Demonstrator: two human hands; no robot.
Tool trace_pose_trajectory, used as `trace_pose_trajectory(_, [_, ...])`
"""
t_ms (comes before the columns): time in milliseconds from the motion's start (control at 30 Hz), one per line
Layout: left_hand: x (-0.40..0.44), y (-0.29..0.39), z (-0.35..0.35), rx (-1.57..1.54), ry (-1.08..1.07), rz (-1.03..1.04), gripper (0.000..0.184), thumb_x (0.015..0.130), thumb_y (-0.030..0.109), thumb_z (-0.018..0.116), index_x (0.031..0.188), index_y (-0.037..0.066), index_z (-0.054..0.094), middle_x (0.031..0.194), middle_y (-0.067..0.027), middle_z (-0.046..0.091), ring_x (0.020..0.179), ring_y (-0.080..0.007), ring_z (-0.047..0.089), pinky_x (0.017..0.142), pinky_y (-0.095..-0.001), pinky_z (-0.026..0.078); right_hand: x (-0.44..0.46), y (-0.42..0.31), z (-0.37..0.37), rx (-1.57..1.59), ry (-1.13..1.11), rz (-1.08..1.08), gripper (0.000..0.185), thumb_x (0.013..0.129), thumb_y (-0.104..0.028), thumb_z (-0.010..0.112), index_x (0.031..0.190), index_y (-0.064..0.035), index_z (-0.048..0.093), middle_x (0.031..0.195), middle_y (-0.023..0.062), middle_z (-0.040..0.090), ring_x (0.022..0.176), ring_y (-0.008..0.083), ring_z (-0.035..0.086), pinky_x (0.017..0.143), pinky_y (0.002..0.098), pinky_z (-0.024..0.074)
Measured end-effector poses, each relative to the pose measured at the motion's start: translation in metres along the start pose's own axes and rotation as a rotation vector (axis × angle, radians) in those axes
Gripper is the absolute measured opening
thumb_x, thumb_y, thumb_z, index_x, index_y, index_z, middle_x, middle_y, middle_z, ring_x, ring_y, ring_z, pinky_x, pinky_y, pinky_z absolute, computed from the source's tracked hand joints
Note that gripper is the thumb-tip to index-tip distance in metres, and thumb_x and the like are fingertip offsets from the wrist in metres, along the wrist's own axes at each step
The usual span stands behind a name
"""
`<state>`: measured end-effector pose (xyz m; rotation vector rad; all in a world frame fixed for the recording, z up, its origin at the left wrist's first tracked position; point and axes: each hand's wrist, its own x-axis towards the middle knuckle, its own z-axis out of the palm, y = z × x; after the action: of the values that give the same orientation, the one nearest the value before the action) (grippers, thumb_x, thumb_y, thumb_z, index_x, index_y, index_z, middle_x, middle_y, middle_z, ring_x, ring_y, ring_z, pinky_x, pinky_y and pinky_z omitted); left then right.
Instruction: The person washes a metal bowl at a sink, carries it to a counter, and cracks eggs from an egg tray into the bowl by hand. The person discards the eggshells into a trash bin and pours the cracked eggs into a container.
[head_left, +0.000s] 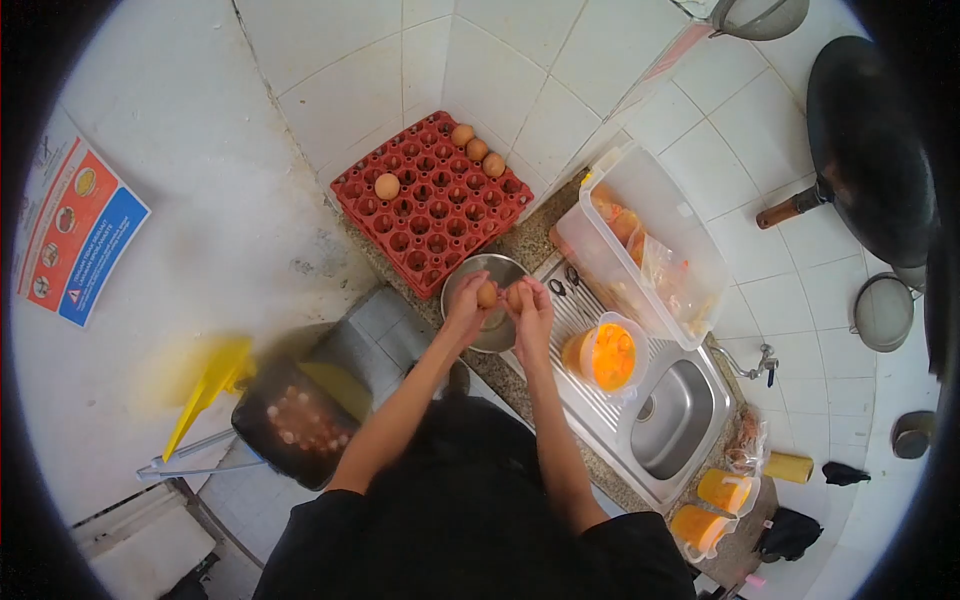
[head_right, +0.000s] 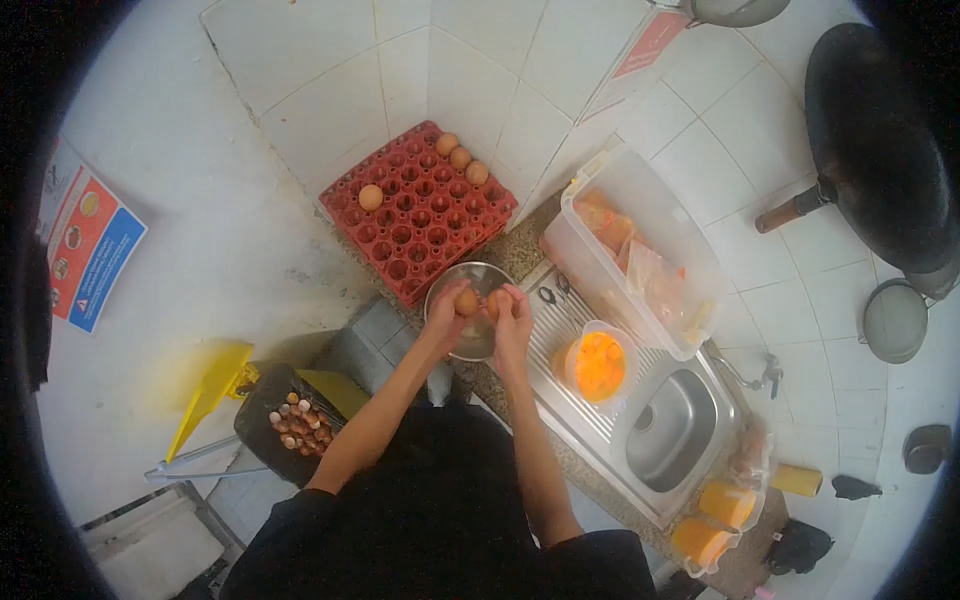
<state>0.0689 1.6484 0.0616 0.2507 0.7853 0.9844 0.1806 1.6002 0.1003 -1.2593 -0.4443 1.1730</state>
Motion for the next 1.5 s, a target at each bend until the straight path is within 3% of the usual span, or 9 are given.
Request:
trace_pose_trajectory(67, [0.005,0.000,-0.005,0.070,0.010,0.047,0.028,0.097,0.029,0.063,0.112,0.006,0.057,0.096,-0.0054,0.063,0.089,-0.0168,0.065,0.078,-0.0321,0.054,0.009,0.000,-0.011,0.254,-0.080,0.235,0.037,0.099,-0.019,0.060,0.131,-0.0023,0.049,0.111,0.0109,0.062,0.096,0.0207,0.066,0.084,0.0313,0.0540])
trace_pose_trajectory(367, [-0.010,0.042,0.003,0.951,-0.265,0.146,0.041,0.092,0.027,0.071,0.127,0.007,0.066,0.089,-0.0017,0.068,0.073,-0.0057,0.060,0.065,-0.0228,0.050,0.030,-0.006,-0.033,-0.068,-0.231,0.367,0.043,0.097,-0.022,0.064,0.133,-0.0021,0.051,0.110,0.0076,0.064,0.096,0.0187,0.065,0.084,0.0303,0.0552])
trace_pose_trajectory(500, [0.005,0.039,-0.005,1.033,-0.330,0.235,0.044,0.092,0.030,0.070,0.127,0.003,0.065,0.085,-0.0060,0.071,0.066,-0.0126,0.065,0.061,-0.0286,0.052,0.040,-0.009,-0.034,-0.173,-0.359,0.309,0.040,0.096,-0.018,0.065,0.132,-0.0027,0.055,0.108,0.0075,0.067,0.090,0.0166,0.068,0.081,0.0288,0.0560])
trace_pose_trajectory(600, [0.018,0.033,-0.014,1.201,-0.381,0.446,0.040,0.091,0.027,0.070,0.127,0.009,0.067,0.096,-0.0088,0.074,0.085,-0.0153,0.067,0.078,-0.0314,0.053,0.045,-0.007,-0.033,-0.311,-0.364,0.187,0.039,0.096,-0.013,0.063,0.131,0.0007,0.055,0.107,0.0084,0.068,0.086,0.0153,0.068,0.075,0.0281,0.0572])
trace_pose_trajectory(700, [0.004,0.042,0.005,1.307,-0.378,0.491,0.040,0.086,0.024,0.067,0.122,0.004,0.067,0.100,-0.0204,0.072,0.093,-0.0346,0.069,0.083,-0.0392,0.052,0.064,0.024,-0.042,-0.616,-0.330,-0.083,0.036,0.094,-0.007,0.061,0.128,0.0050,0.057,0.104,0.0107,0.069,0.083,0.0141,0.068,0.070,0.0287,0.0582])
trace_pose_trajectory(767, [0.011,0.037,0.003,1.368,-0.363,0.540,0.038,0.086,0.020,0.065,0.121,0.005,0.068,0.099,-0.0211,0.071,0.091,-0.0362,0.069,0.082,-0.0399,0.053,0.079,0.044,-0.048,-0.877,-0.324,-0.321,0.035,0.093,-0.004,0.060,0.126,0.0075,0.059,0.100,0.0122,0.070,0.081,0.0133,0.068,0.067,0.0292,0.0582])
trace_pose_trajectory(1167, [-0.001,0.047,0.004,1.433,-0.305,0.603,0.039,0.089,0.013,0.066,0.127,0.008,0.065,0.085,-0.0246,0.066,0.075,-0.0365,0.066,0.072,-0.0370,0.051,0.062,-0.009,-0.033,-1.037,-0.445,-0.331,0.046,0.084,0.003,0.058,0.130,-0.0011,0.062,0.088,0.0067,0.070,0.074,0.0082,0.059,0.068,0.0264,0.0504])
trace_pose_trajectory(1267, [-0.002,0.051,0.001,1.428,-0.351,0.696,0.038,0.090,0.013,0.065,0.127,0.006,0.065,0.093,-0.0247,0.068,0.083,-0.0359,0.069,0.077,-0.0373,0.053,0.066,-0.006,-0.038,-0.936,-0.494,-0.349,0.042,0.083,-0.001,0.060,0.125,-0.0047,0.065,0.099,0.0185,0.072,0.088,0.0261,0.072,0.079,0.0347,0.0547])
trace_pose_trajectory(1500, [-0.020,0.047,0.006,1.315,-0.200,0.833,0.035,0.092,0.016,0.066,0.125,0.004,0.066,0.115,-0.0167,0.071,0.098,-0.0318,0.070,0.088,-0.0352,0.053,0.049,-0.022,-0.031,-1.028,-0.466,-0.660,0.050,0.078,0.008,0.061,0.127,-0.0004,0.060,0.122,0.0236,0.063,0.108,0.0397,0.064,0.090,0.0388,0.0535])
